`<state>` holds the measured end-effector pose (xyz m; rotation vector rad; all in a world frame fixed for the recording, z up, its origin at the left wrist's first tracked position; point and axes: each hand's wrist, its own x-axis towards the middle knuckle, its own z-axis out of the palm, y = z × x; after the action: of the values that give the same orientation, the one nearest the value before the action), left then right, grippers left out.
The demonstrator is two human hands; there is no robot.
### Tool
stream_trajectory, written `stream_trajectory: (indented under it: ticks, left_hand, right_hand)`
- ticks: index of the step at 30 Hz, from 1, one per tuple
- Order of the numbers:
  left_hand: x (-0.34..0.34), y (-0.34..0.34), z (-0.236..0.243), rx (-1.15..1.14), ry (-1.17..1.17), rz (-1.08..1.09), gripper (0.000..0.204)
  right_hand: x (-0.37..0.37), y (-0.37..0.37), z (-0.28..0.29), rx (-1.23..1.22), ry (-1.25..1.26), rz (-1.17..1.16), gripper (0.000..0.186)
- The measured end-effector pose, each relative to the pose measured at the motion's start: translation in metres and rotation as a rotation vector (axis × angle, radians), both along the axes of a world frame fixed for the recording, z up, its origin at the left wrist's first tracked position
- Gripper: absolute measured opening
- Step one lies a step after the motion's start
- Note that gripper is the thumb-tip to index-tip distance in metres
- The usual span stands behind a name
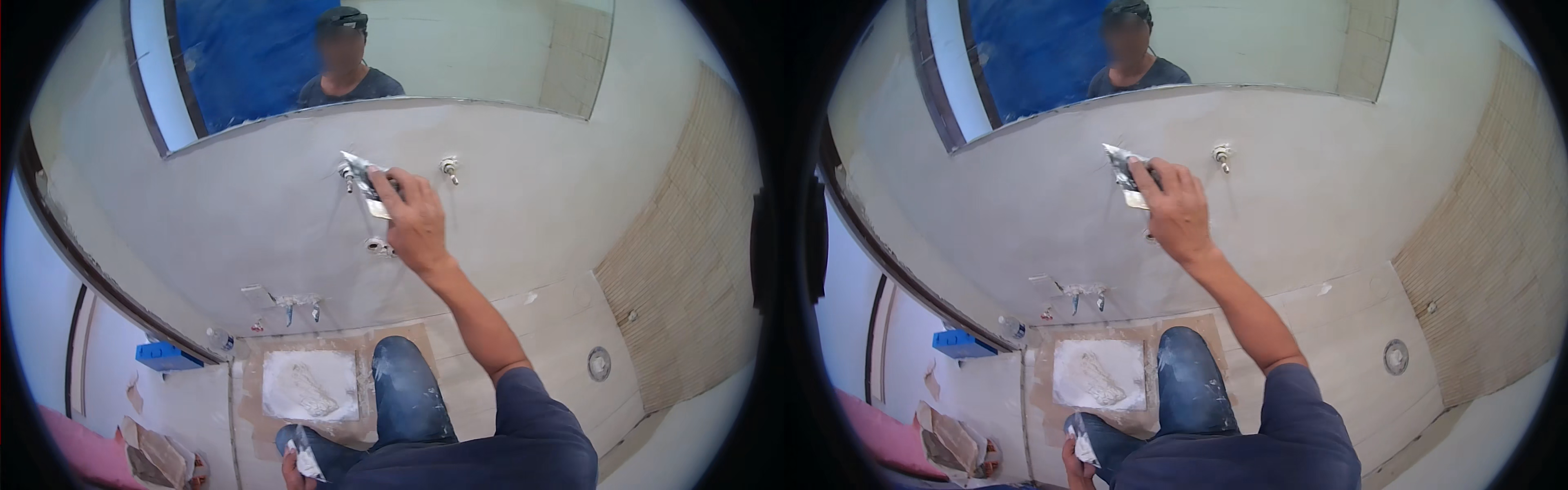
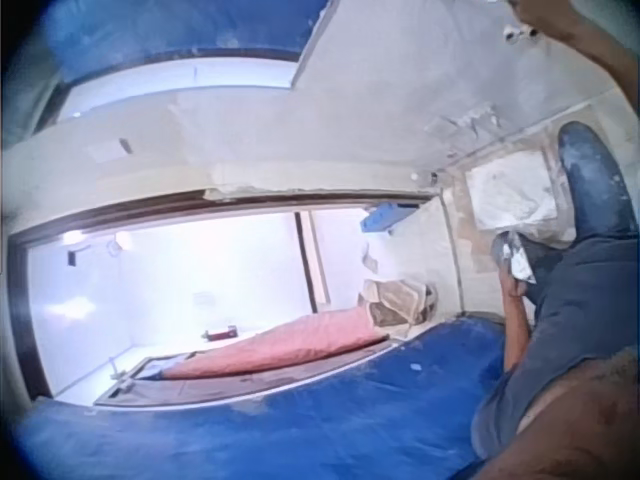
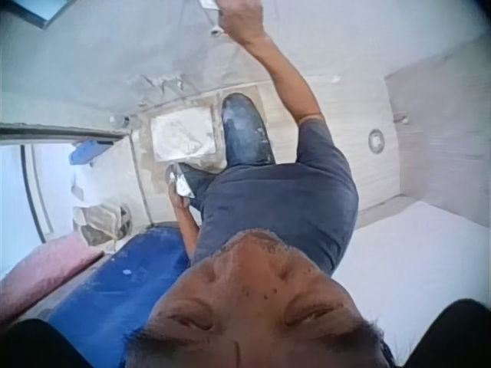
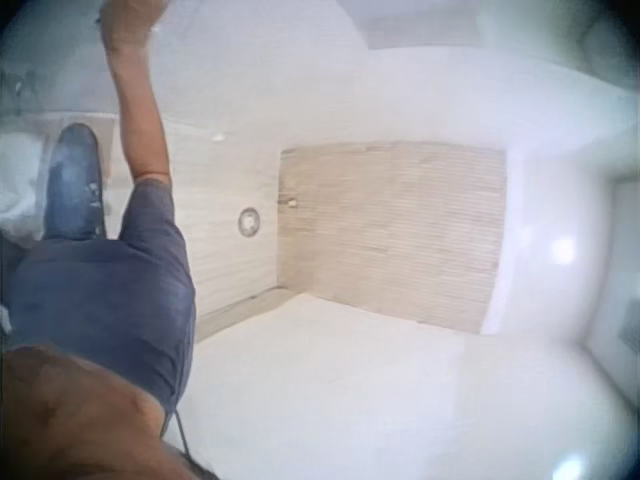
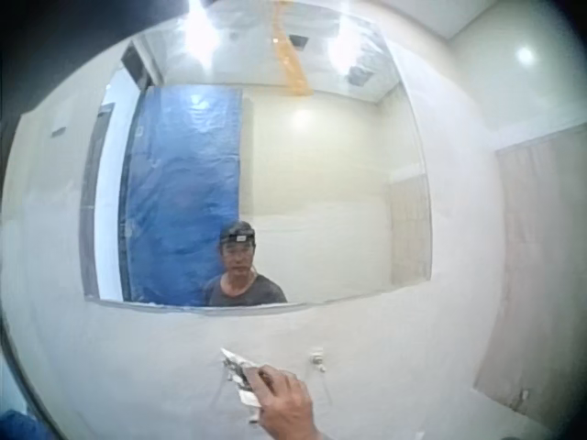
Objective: The person uses putty knives to apply and smooth plaster onto a wall around pipes and beneath a mirror, repeatedly transferring and mixing the plaster between the blades.
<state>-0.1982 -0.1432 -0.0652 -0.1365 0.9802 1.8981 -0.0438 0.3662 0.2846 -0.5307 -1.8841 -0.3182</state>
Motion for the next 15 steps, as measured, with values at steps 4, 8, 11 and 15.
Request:
stream_trajectory:
  ticks: [4, 8, 11, 15]
  left_hand:
    - [0.005, -0.076, -0.068, 0.005, -0.191, 0.086, 0.042]
    - [0.024, -0.119, -0.107, 0.135, -0.142, 0.086, 0.041]
    - [0.032, -0.12, -0.115, -0.113, -0.084, 0.161, 0.04]
    - [0.033, -0.105, -0.111, -0.227, -0.038, 0.177, 0.039]
  right_hand:
    - [0.032, 0.023, 0.014, 0.212, -0.146, -0.08, 0.061]
    - [0.049, 0.056, 0.028, 0.351, -0.187, -0.119, 0.061]
    - [0.058, 0.074, 0.032, 0.381, -0.222, -0.201, 0.061]
    - [0.062, 0.091, 0.042, 0.454, -0.221, -0.258, 0.064]
